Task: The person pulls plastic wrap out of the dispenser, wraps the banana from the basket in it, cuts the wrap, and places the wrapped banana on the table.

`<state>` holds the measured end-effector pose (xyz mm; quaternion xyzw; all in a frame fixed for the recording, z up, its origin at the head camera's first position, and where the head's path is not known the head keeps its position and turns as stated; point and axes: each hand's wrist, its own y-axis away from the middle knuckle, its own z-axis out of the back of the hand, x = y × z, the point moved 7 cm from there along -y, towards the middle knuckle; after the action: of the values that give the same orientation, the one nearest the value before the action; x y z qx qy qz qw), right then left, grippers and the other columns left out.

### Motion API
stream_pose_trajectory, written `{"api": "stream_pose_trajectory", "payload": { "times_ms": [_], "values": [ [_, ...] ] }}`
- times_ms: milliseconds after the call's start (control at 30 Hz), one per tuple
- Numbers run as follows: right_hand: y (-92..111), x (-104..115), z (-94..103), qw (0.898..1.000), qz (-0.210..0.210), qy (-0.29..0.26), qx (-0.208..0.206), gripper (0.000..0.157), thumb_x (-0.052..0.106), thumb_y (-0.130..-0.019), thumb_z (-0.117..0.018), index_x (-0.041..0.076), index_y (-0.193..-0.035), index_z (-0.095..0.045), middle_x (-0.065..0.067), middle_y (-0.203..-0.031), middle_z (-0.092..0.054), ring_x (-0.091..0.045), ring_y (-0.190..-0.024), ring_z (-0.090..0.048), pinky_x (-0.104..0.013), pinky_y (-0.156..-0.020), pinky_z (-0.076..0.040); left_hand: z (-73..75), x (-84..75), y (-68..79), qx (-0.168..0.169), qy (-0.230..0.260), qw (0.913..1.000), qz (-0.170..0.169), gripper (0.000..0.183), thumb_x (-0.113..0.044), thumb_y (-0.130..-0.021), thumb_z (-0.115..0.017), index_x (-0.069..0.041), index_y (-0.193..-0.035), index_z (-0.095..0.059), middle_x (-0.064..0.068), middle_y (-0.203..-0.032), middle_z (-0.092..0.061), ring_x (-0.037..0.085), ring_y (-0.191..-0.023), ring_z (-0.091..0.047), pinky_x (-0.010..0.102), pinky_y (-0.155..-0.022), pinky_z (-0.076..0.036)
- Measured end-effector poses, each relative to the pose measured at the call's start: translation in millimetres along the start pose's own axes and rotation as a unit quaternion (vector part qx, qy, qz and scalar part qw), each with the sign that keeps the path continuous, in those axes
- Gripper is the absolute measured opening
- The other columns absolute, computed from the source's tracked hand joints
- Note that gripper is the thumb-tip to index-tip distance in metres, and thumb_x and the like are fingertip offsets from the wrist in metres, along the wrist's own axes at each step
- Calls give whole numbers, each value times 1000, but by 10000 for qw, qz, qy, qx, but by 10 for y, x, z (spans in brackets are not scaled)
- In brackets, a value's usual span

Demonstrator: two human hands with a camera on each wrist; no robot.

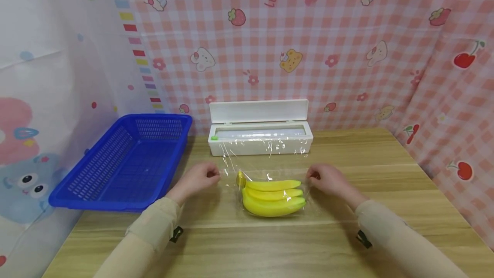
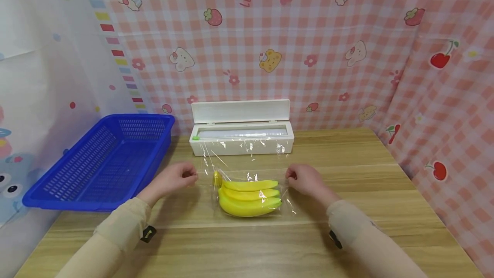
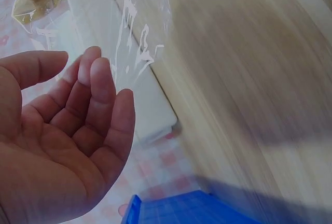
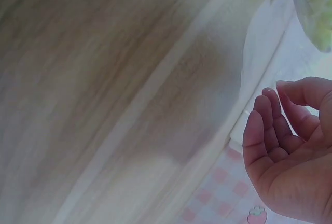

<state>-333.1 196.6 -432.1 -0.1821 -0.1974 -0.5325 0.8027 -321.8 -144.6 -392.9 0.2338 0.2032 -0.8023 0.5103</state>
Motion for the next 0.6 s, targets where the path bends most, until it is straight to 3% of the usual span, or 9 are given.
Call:
{"api": "stream_pose_trajectory", "payload": {
  "times_ms": [167,333,467,600],
  "values": [
    [75,4,145,9996,86,5,-287,8,5,-89,-64,1,-95,-68,-4,-86,-65,-19,-81,-59,-42,-75,-52,123,-4,78,-238,-438,9986,197,6,-10,-87,-64,-5,-89,-67,2,-83,-65,19,-80,-59,39,-76,-51],
    [173,125,304,9972,370,93,-649,14,1,-88,-64,-3,-101,-68,-10,-92,-67,-26,-85,-62,-45,-76,-54,281,-129,141,-939,-988,9906,101,9,-11,-88,-66,-5,-95,-68,7,-88,-69,23,-82,-65,41,-75,-53],
    [285,288,374,9915,854,266,-949,20,0,-85,-69,-3,-105,-68,-14,-99,-68,-31,-92,-64,-49,-81,-54,334,-353,201,-1543,-1326,9771,-629,17,-7,-86,-70,-1,-101,-69,12,-98,-71,29,-92,-66,44,-84,-53],
    [397,463,359,9829,1334,638,-1099,28,2,-82,-75,2,-109,-68,-12,-106,-68,-32,-99,-63,-50,-86,-53,282,-627,292,-1975,-1632,9503,-1768,24,-4,-81,-77,-1,-104,-69,13,-102,-70,33,-98,-64,46,-90,-51]
  ]
}}
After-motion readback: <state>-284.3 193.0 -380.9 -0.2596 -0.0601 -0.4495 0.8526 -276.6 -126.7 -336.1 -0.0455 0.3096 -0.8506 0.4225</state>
